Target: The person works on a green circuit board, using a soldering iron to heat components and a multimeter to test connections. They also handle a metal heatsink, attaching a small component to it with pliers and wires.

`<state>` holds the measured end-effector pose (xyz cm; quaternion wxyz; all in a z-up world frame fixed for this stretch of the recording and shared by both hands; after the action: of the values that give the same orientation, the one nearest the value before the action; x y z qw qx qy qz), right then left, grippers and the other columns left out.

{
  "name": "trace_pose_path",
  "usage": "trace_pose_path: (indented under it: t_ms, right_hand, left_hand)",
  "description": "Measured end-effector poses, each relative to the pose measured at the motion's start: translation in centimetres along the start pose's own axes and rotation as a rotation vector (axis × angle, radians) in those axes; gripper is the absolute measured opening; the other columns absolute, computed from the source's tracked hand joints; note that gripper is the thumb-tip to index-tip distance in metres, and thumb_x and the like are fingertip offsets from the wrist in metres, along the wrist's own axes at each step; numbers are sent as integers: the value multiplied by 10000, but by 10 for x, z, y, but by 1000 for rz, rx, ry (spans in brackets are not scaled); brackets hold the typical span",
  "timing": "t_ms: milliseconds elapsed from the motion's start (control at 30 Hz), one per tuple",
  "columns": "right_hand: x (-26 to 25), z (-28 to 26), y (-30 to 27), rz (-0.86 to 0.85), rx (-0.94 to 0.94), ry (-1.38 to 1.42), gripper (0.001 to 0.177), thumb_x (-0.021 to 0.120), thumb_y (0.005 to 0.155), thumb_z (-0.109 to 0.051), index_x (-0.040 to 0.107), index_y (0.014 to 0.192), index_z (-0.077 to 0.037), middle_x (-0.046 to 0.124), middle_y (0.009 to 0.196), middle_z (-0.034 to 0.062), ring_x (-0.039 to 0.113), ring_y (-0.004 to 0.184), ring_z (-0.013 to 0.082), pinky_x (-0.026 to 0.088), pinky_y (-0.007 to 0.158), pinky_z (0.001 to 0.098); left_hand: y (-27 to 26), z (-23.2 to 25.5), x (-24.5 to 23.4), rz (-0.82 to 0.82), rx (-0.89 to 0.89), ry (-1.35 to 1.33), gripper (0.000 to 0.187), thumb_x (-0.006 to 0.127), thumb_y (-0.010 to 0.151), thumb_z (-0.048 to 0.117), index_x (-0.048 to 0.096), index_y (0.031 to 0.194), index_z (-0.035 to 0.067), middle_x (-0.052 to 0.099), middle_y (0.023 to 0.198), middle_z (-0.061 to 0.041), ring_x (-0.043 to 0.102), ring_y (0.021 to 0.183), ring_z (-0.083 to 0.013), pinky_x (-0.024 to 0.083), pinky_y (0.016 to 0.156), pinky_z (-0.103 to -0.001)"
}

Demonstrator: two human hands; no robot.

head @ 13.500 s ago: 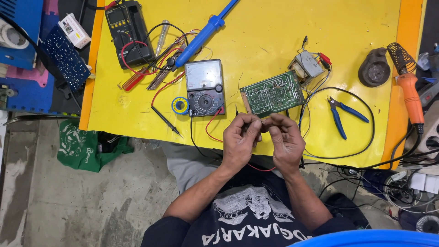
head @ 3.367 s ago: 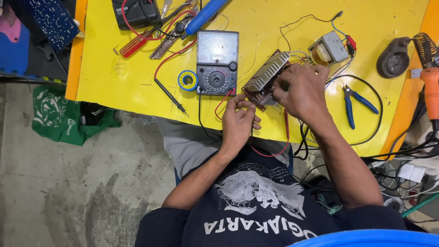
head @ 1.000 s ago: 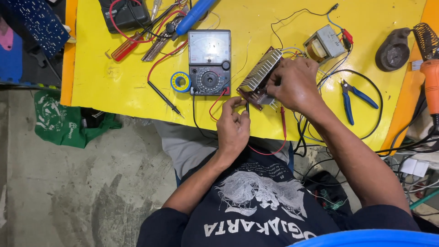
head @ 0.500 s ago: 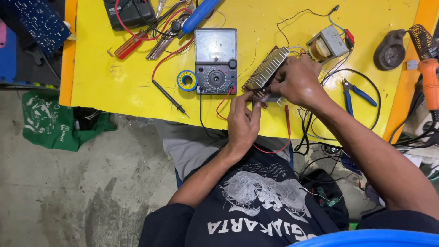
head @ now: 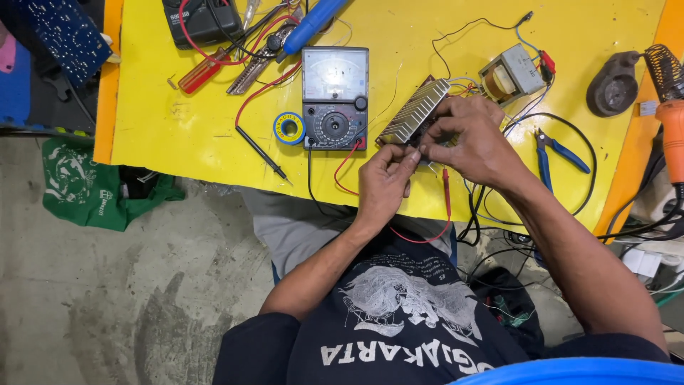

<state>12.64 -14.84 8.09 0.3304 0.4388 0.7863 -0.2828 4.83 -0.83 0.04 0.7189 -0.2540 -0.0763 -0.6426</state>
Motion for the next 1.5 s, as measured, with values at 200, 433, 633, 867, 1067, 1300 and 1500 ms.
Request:
trace_pose_path:
  t_ms: [200,433,633,867,1067,1300,1500]
  right_hand:
    - [-1,-2,6,-90,22,-26,186,786,921,-368,783,953,-185,662,1116,64,526,1167,282,196,1081,622]
    - [4,9,15,-193,142,48,182,784,950,-276,797,936,-95,703,1076,140,583,1119,360,244,1057,646]
    - [0,1,14,-106,101,70,205,825,900,-315,798,853,-117,694,1054,127,620,1080,374,320,969,598]
    - [4,0,12,-86,93,-42,194,811,869,-291,805,795,-111,696,996,145,657,1022,389,395,890,571]
    - [6,2,17,-39,82,-252,214,813,838,-372,800,769,-170,681,905,58,658,936,327,402,783,492]
    - [12,10,17,18,117,-411,172,806,788,-353,797,763,-183,688,871,72,613,947,366,377,738,459]
    - [19,23,18,12,190,-450,183,827,756,-360,788,747,-181,645,900,104,527,1017,374,339,798,489]
  left_hand:
    - [1,2,0,-2,70,-1,94,666,988,28,684,992,-64,592,706,-88,558,429,-78,435,411,-218]
    - [1,27,1,72,395,282,76,703,983,71,745,977,8,650,783,-110,677,686,-128,476,554,-253]
    - [-5,38,3,91,493,298,81,681,1004,68,753,1021,34,646,791,-84,680,748,-146,530,625,-273]
    - [-10,41,6,127,584,419,83,691,992,49,758,1040,54,680,829,-95,712,736,-208,566,610,-285]
    - [-19,39,-11,208,660,657,175,671,997,52,641,1168,27,647,979,-95,662,642,-207,559,521,-300]
    - [-16,59,-2,162,674,1132,556,617,1017,90,403,1528,34,543,1354,-200,747,841,-349,628,589,-398]
    - [-1,20,-14,119,765,1180,276,598,1025,187,606,1280,82,637,1074,-55,756,829,-293,624,632,-366]
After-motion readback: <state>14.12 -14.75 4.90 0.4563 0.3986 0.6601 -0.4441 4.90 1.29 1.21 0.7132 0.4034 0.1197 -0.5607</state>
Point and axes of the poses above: each hand's wrist, its own y-axis towards the middle knuckle, its own x-axis out of the palm, z = x × y, the point moved 5 cm from there along y, towards the middle knuckle
